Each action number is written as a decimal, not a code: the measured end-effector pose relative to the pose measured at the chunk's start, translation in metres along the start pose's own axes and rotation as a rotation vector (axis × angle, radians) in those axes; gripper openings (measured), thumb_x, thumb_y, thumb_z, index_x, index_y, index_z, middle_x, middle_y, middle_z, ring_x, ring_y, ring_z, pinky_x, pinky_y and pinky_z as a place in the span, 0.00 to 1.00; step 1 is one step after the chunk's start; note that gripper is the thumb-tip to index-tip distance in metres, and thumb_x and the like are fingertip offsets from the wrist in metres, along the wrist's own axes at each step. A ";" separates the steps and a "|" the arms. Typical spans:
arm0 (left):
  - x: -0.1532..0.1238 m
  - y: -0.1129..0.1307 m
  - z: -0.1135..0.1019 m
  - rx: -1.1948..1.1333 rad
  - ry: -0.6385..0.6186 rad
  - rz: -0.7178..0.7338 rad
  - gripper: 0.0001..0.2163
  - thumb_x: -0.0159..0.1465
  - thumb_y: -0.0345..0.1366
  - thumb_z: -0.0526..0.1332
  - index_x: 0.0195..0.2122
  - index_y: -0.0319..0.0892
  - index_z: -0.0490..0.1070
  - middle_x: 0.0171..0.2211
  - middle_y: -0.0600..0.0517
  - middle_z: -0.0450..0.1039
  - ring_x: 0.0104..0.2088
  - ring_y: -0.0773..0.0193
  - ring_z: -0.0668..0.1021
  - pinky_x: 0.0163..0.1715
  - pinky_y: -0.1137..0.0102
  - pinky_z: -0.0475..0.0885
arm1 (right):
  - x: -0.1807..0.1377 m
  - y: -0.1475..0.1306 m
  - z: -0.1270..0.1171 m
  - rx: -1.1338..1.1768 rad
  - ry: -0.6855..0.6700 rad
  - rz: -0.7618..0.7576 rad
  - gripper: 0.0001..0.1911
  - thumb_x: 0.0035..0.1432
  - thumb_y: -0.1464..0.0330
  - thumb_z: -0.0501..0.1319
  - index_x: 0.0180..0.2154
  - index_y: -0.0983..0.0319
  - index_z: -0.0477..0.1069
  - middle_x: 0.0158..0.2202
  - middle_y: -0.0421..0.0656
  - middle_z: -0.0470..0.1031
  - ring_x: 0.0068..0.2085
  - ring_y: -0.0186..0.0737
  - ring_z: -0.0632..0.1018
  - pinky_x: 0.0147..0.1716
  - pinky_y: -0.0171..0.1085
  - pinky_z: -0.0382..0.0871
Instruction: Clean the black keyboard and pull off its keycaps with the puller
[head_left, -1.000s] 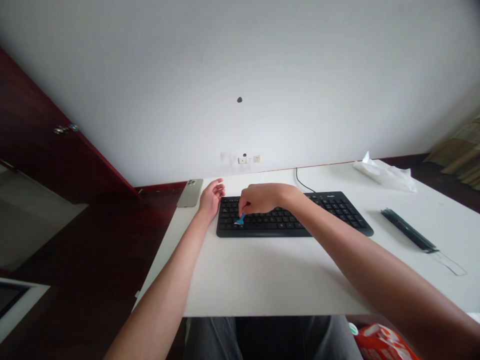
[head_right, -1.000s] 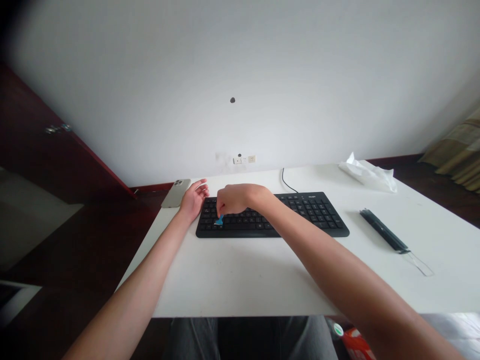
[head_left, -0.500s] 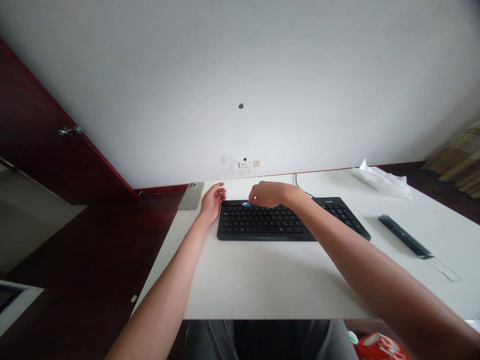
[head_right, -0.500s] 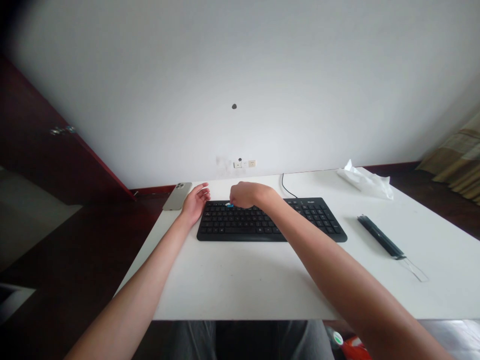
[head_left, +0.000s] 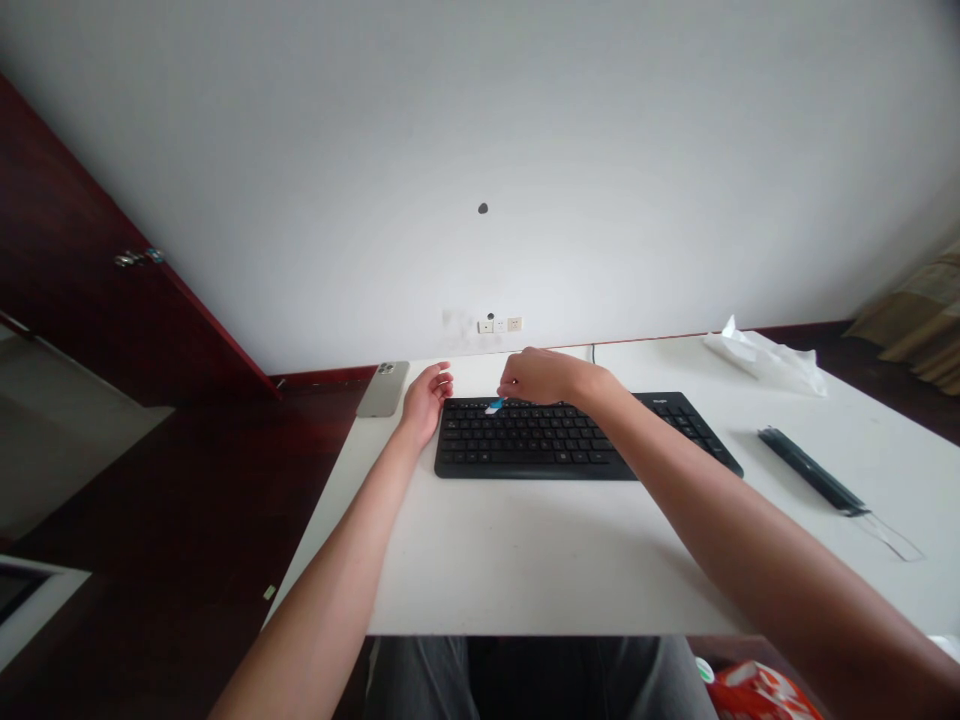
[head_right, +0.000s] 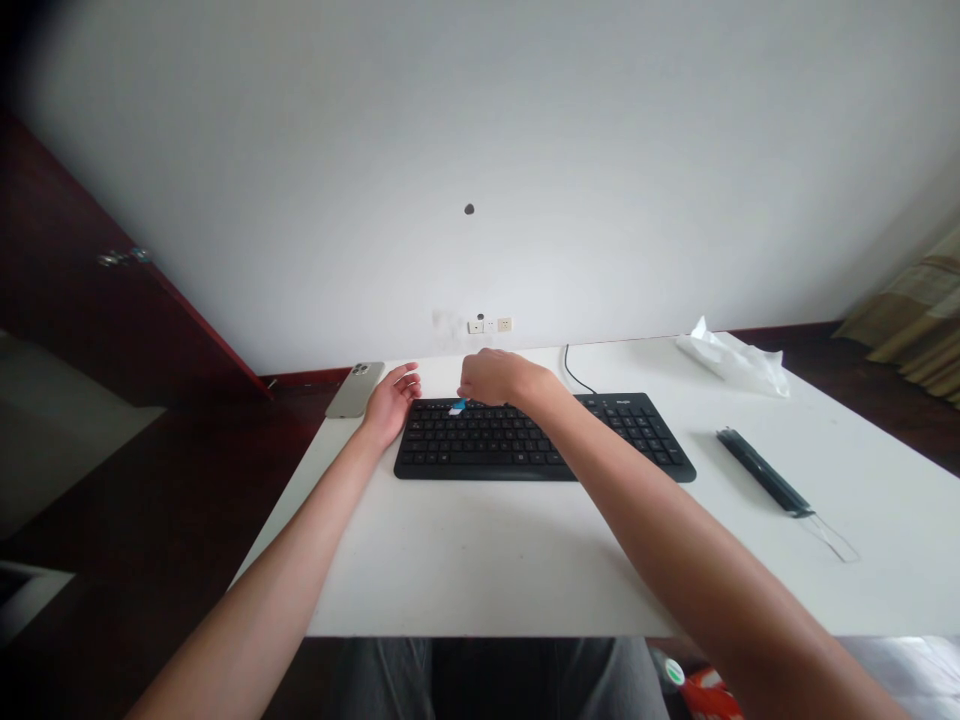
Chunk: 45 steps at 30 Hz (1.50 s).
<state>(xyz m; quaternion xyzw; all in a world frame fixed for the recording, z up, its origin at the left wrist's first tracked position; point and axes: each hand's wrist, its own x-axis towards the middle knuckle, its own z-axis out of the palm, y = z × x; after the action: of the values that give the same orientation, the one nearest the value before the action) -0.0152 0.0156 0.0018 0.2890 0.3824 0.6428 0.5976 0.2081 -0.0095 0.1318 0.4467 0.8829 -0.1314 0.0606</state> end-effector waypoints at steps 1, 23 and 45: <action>0.000 0.000 0.000 -0.007 -0.006 -0.001 0.14 0.53 0.36 0.71 0.40 0.36 0.77 0.28 0.52 0.74 0.26 0.71 0.72 0.28 0.75 0.67 | 0.001 0.002 0.001 -0.027 -0.002 0.013 0.17 0.65 0.65 0.58 0.41 0.64 0.84 0.36 0.52 0.83 0.38 0.47 0.80 0.34 0.39 0.64; -0.001 0.001 0.003 0.008 0.021 -0.008 0.13 0.54 0.36 0.69 0.40 0.36 0.77 0.28 0.52 0.71 0.26 0.71 0.70 0.29 0.75 0.66 | -0.023 -0.040 -0.003 0.003 -0.413 -0.086 0.20 0.49 0.76 0.63 0.42 0.58 0.86 0.41 0.45 0.85 0.38 0.47 0.81 0.31 0.39 0.69; -0.001 0.000 0.002 0.016 0.009 -0.002 0.13 0.54 0.36 0.70 0.40 0.37 0.77 0.29 0.52 0.71 0.26 0.71 0.71 0.29 0.75 0.66 | -0.027 -0.050 -0.002 0.036 -0.399 -0.131 0.19 0.56 0.73 0.61 0.47 0.57 0.84 0.46 0.44 0.84 0.41 0.46 0.81 0.34 0.38 0.69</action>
<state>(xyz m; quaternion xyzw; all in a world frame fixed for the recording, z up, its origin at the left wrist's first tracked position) -0.0134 0.0149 0.0031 0.2904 0.3906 0.6405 0.5940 0.1835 -0.0581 0.1488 0.3546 0.8781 -0.2366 0.2174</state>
